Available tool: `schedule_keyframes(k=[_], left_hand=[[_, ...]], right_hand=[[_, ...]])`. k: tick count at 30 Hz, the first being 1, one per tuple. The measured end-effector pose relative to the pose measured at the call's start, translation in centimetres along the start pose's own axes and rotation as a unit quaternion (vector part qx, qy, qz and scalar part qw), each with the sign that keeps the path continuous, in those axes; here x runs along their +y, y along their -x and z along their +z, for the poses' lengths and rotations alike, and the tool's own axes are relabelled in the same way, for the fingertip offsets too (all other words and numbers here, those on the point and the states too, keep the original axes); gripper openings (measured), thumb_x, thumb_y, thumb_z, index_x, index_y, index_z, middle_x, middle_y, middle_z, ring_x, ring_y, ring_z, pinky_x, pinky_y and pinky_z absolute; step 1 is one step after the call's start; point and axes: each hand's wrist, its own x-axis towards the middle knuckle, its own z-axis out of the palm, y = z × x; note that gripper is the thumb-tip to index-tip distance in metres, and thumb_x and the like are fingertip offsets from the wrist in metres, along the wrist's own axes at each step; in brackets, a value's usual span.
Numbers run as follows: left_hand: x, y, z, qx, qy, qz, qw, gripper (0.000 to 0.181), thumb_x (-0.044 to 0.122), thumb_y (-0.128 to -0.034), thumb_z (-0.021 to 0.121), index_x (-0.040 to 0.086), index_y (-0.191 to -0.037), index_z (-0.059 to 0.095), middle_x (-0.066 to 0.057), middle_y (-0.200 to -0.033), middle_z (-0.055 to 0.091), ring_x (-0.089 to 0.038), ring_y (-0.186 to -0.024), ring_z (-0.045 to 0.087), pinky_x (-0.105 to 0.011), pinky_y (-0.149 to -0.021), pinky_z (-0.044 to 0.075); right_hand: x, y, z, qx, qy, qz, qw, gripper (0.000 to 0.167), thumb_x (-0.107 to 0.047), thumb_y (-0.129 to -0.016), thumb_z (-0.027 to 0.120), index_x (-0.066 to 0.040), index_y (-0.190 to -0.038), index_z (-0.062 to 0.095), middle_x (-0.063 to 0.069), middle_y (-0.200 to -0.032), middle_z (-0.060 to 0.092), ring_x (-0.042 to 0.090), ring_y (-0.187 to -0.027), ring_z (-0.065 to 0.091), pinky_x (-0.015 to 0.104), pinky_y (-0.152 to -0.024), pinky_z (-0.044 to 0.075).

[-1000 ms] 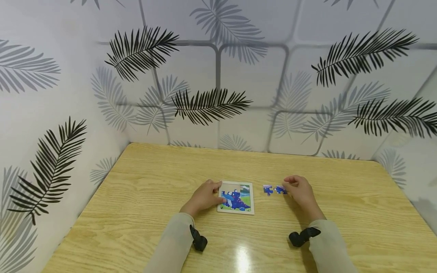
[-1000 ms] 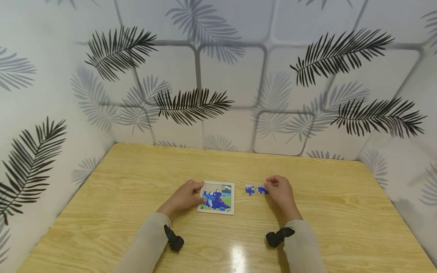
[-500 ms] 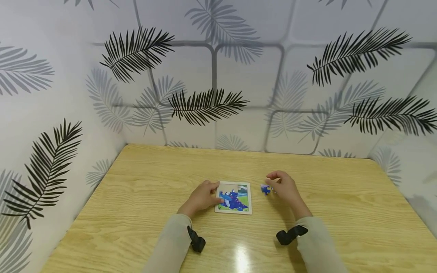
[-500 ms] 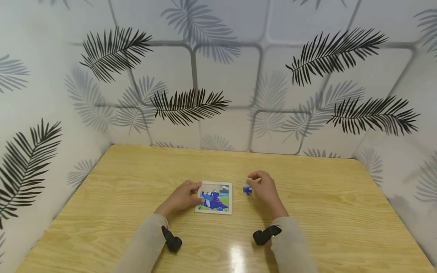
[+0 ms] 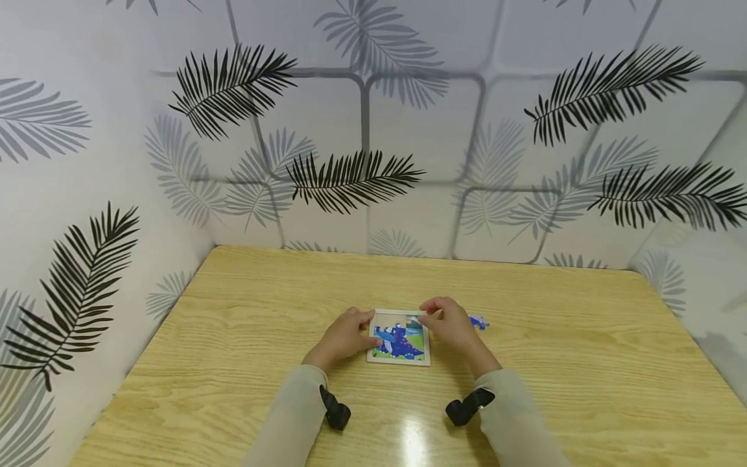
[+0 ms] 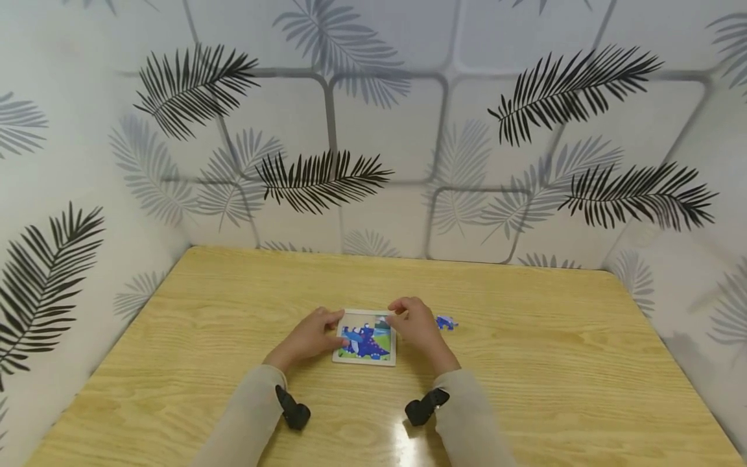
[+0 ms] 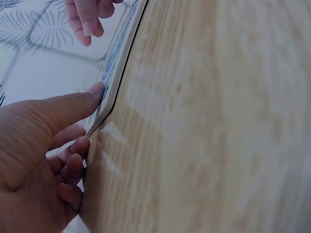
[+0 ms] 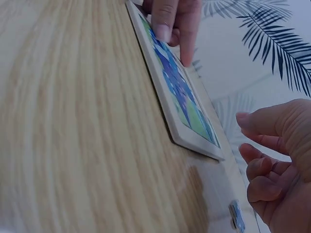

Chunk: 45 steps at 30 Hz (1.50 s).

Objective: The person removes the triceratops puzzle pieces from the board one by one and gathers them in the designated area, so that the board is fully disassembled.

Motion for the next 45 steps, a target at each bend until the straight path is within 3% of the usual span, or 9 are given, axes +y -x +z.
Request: schedule_keyframes(k=[9, 21, 28, 38, 45], left_hand=[[0.2, -0.1, 0.1, 0.002, -0.004, 0.001, 1.0000, 0.069, 0.025, -0.0836, 0.073, 0.006, -0.142, 0.043, -0.005, -0.091, 0.044, -0.019, -0.081, 0.041, -0.033, -0.075, 0.036], [0.1, -0.2, 0.3, 0.001, -0.009, -0.005, 0.9999, 0.068, 0.027, -0.0840, 0.073, 0.008, -0.142, 0.043, -0.004, -0.091, 0.044, -0.018, -0.082, 0.042, -0.033, -0.076, 0.036], [0.0, -0.2, 0.3, 0.007, -0.014, 0.003, 0.9999, 0.069, 0.027, -0.0833, 0.074, 0.006, -0.142, 0.043, -0.005, -0.089, 0.043, -0.018, -0.080, 0.041, -0.032, -0.073, 0.034], [-0.1, -0.2, 0.3, 0.002, -0.008, -0.007, 0.9999, 0.069, 0.027, -0.0835, 0.073, 0.008, -0.142, 0.043, -0.004, -0.091, 0.043, -0.018, -0.082, 0.042, -0.032, -0.073, 0.034], [-0.2, -0.3, 0.3, 0.003, -0.007, -0.005, 1.0000, 0.070, 0.027, -0.0835, 0.073, 0.009, -0.143, 0.042, -0.004, -0.092, 0.044, -0.018, -0.085, 0.043, -0.033, -0.077, 0.036]], right_hand=[[-0.4, 0.2, 1.1, 0.002, 0.043, 0.009, 0.9990, 0.022, -0.014, -0.087, 0.069, -0.004, -0.106, 0.065, 0.010, -0.097, 0.055, 0.023, -0.086, 0.050, 0.034, -0.074, 0.044], [-0.1, 0.3, 1.9, 0.005, 0.069, 0.031, 0.9972, 0.026, -0.015, -0.086, 0.070, -0.003, -0.108, 0.062, 0.006, -0.081, 0.050, 0.020, -0.075, 0.046, 0.030, -0.063, 0.037], [-0.2, 0.1, 2.0, -0.005, 0.073, 0.044, 0.9963, 0.025, -0.015, -0.086, 0.070, -0.004, -0.107, 0.061, 0.006, -0.083, 0.051, 0.020, -0.076, 0.047, 0.031, -0.064, 0.039], [-1.1, -0.1, 1.7, -0.034, 0.076, 0.089, 0.9926, 0.025, -0.017, -0.088, 0.069, -0.010, -0.111, 0.060, 0.008, -0.088, 0.055, 0.022, -0.076, 0.049, 0.031, -0.063, 0.039], [-1.3, -0.2, 1.8, -0.036, 0.074, 0.071, 0.9941, 0.016, -0.014, -0.088, 0.067, -0.009, -0.102, 0.062, 0.006, -0.079, 0.051, 0.019, -0.068, 0.046, 0.028, -0.057, 0.036]])
